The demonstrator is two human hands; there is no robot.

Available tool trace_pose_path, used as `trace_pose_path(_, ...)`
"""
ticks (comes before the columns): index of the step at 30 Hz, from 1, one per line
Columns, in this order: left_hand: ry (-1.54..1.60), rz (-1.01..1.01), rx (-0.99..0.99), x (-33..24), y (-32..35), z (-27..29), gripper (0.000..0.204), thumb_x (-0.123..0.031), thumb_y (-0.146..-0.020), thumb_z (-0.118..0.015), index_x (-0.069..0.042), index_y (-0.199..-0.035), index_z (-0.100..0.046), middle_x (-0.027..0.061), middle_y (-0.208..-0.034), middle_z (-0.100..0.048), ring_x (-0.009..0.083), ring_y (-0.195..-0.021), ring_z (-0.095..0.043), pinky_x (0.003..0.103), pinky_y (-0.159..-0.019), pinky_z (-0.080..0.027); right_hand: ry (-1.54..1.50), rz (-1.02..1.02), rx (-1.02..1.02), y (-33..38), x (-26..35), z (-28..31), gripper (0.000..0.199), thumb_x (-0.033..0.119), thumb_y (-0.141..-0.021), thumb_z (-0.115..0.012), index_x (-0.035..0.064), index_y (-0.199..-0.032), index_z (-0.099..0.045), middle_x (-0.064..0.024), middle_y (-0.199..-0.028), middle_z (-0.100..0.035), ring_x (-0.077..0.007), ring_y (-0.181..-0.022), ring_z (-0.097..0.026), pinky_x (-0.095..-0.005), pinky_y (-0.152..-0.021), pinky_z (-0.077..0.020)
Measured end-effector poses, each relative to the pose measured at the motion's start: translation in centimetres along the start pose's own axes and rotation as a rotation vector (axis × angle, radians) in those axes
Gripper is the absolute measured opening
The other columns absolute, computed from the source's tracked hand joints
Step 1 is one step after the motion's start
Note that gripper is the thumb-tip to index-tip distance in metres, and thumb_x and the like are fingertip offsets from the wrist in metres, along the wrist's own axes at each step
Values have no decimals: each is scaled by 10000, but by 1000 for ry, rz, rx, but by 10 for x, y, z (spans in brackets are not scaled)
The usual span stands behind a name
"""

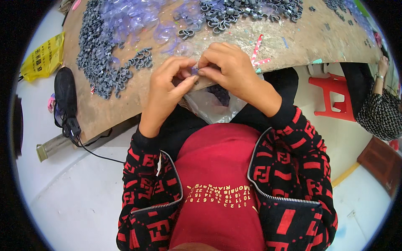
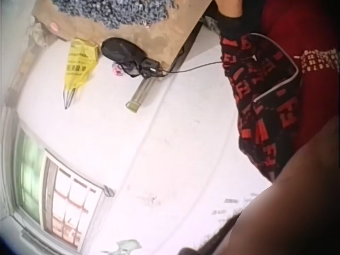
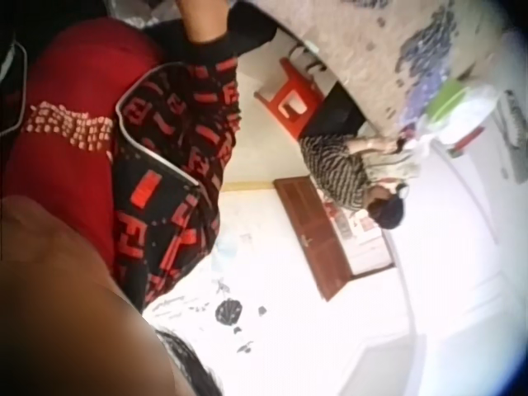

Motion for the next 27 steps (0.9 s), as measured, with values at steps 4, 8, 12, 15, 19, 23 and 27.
trace_pose_path(4,-69,26,-23,4,4,0,214,-3,-730,-674,-7,-931,-603,136,-926,-599,316,-758,-604,366,-660,-492,169,66,112,-16,14,5,133,112,-737,-697,73,-777,-576,-61,-775,-558,-277,-763,-542,-383,-685,-402)
trace_pose_path(8,-282,-152,-57,-3,2,-5,207,9,-713,-669,-17,-902,-589,133,-887,-579,324,-785,-584,384,-680,-483,252,125,150,-24,18,4,143,98,-705,-695,76,-770,-570,-59,-762,-551,-277,-762,-541,-388,-671,-407)
trace_pose_path(12,-359,-159,-59,-8,1,-7,178,10,-707,-654,-29,-857,-568,125,-828,-548,325,-782,-562,405,-675,-468,287,99,197,-25,18,2,153,83,-685,-693,76,-773,-569,-62,-777,-561,-277,-779,-554,-386,-673,-422)
trace_pose_path(15,-397,-162,-38,-9,-1,-6,133,11,-714,-621,-30,-819,-550,122,-795,-529,323,-761,-553,411,-657,-462,282,82,204,-25,18,0,161,75,-684,-694,70,-775,-560,-65,-780,-562,-283,-784,-557,-391,-676,-429)
trace_pose_path(19,-439,-187,39,-12,-9,-7,103,7,-719,-586,-31,-804,-543,124,-789,-534,323,-769,-559,409,-658,-466,235,43,169,-21,15,2,178,69,-693,-694,57,-782,-540,-80,-774,-551,-305,-783,-558,-403,-673,-432)
trace_pose_path(23,-464,-183,63,-10,-10,-12,119,7,-715,-603,-44,-807,-547,123,-797,-540,327,-782,-571,410,-666,-474,215,13,153,-13,10,1,188,75,-699,-695,51,-788,-532,-93,-775,-546,-318,-777,-559,-409,-664,-433)
trace_pose_path(27,-413,-160,50,-6,-5,-5,157,-4,-718,-639,-43,-847,-559,120,-815,-546,331,-791,-577,406,-664,-477,136,7,143,-9,9,-1,168,81,-737,-689,41,-812,-545,-104,-787,-552,-304,-769,-560,-388,-658,-438)
Point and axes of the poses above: each hand's wrist, its own y-axis away from the middle knuckle, its own z-axis out of the back of the hand, x = y × z, the point moved 4 cm from there along -y, towards the middle knuckle
